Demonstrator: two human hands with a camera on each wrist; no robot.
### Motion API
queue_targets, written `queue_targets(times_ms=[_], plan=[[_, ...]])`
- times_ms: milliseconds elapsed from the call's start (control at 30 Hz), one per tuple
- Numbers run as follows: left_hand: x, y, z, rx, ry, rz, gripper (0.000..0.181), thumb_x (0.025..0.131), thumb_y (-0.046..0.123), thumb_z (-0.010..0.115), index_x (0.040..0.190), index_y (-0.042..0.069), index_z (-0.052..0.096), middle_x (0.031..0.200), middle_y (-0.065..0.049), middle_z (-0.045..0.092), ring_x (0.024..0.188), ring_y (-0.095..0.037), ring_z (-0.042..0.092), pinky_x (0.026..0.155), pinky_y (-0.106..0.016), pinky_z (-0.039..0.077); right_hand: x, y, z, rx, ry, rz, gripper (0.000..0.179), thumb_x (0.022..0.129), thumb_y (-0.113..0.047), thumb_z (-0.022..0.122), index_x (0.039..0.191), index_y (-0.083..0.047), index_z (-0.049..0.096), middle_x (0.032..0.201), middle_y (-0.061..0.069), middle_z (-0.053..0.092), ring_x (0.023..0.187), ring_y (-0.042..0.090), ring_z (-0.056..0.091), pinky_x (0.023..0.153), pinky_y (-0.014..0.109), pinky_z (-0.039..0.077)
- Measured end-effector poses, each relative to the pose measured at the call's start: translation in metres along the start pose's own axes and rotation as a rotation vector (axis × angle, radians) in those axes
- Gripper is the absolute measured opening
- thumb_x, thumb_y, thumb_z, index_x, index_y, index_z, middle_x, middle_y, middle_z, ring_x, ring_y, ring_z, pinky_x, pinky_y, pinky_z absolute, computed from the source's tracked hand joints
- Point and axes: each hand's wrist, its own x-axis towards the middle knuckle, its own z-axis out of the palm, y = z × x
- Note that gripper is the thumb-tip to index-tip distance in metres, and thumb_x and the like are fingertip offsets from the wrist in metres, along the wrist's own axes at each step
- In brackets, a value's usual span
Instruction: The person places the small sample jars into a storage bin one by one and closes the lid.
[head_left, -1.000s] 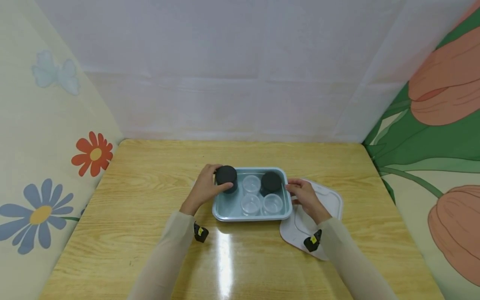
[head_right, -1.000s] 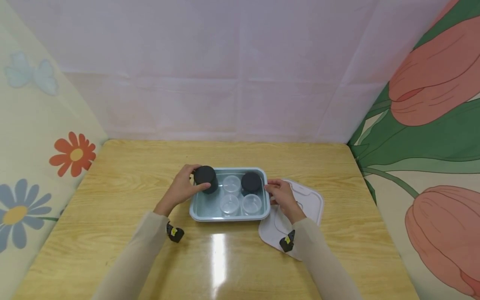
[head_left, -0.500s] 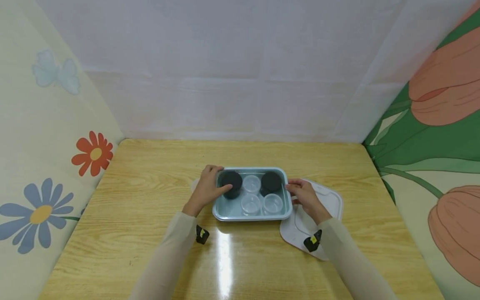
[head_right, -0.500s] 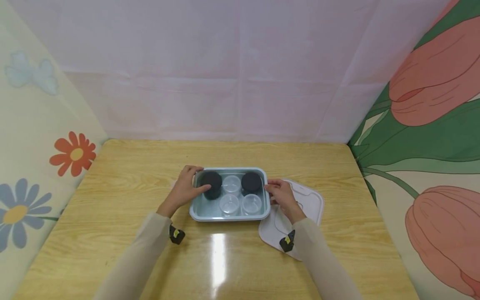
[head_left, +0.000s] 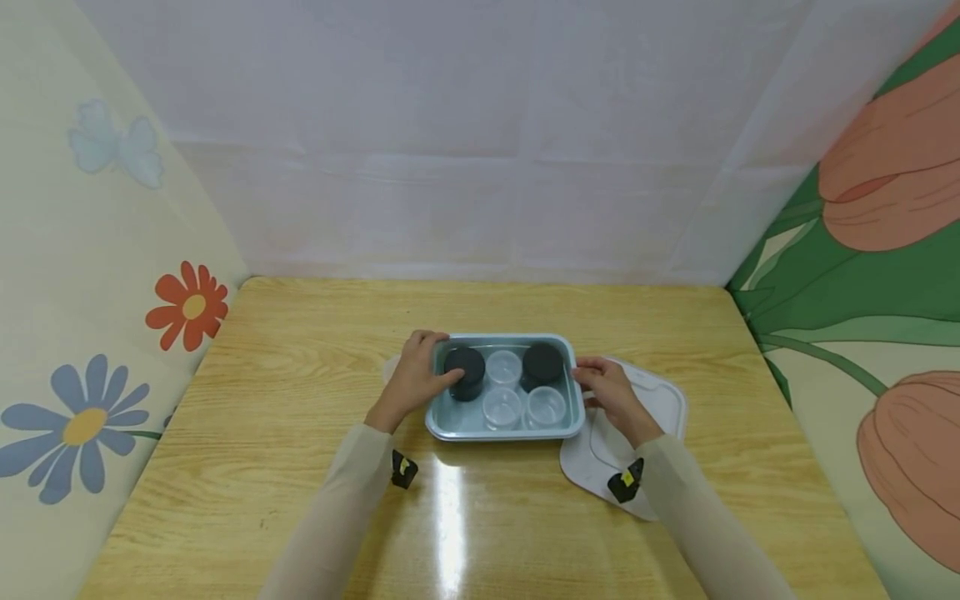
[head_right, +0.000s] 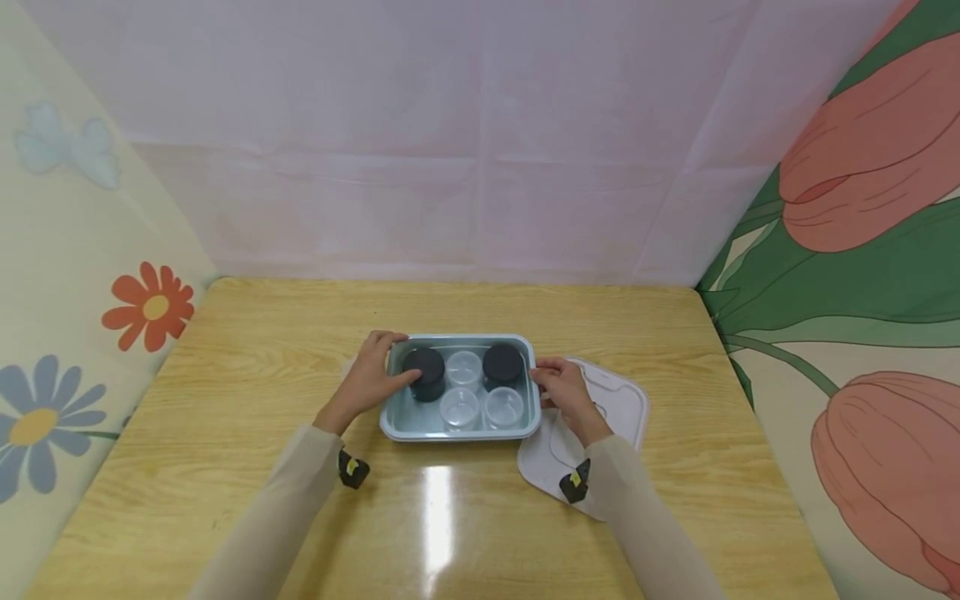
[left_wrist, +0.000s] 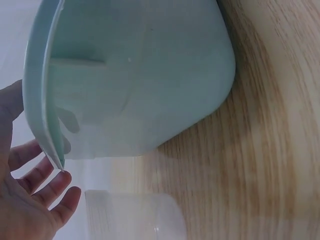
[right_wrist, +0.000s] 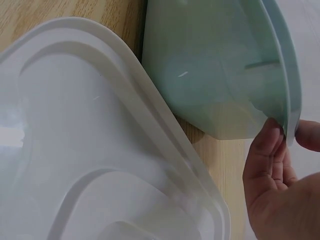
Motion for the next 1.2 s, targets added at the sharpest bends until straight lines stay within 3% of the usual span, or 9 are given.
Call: queue_targets(times_ms=[267, 700, 1200], plan=[[0.001, -0.004, -0.005, -0.033, 0.048, 0.033, 0.06, 0.083, 0.024, 0.072, 0.132, -0.001, 0.047, 0.129, -0.023, 0.047, 0.118, -0.037, 0.047, 0.099, -0.052, 0.042, 0.001, -0.001, 0.001, 0.003, 0.003, 0.0, 0.038, 0.094, -0.011, 0.055, 0.13, 0.003, 0.05, 0.085, -0.005, 0.063, 0.07, 0.007, 0.058, 0.056, 0.023, 0.05], [-0.004, -0.015, -0.018, -0.096, 0.099, -0.041, 0.062, 0.081, 0.021, 0.073, 0.132, -0.004, 0.048, 0.129, -0.024, 0.047, 0.116, -0.04, 0.047, 0.097, -0.051, 0.043, 0.002, 0.0, 0.0, -0.008, 0.004, 0.008, 0.04, 0.095, -0.012, 0.054, 0.131, 0.003, 0.049, 0.09, -0.002, 0.064, 0.071, 0.007, 0.058, 0.058, 0.024, 0.05], [-0.017, -0.035, -0.026, -0.125, 0.138, -0.057, 0.061, 0.081, 0.019, 0.071, 0.131, -0.005, 0.047, 0.129, -0.026, 0.046, 0.116, -0.043, 0.045, 0.096, -0.055, 0.041, 0.001, -0.001, 0.0, -0.019, 0.003, 0.018, 0.04, 0.096, -0.014, 0.055, 0.132, 0.002, 0.049, 0.095, 0.001, 0.066, 0.072, 0.007, 0.058, 0.06, 0.024, 0.05]])
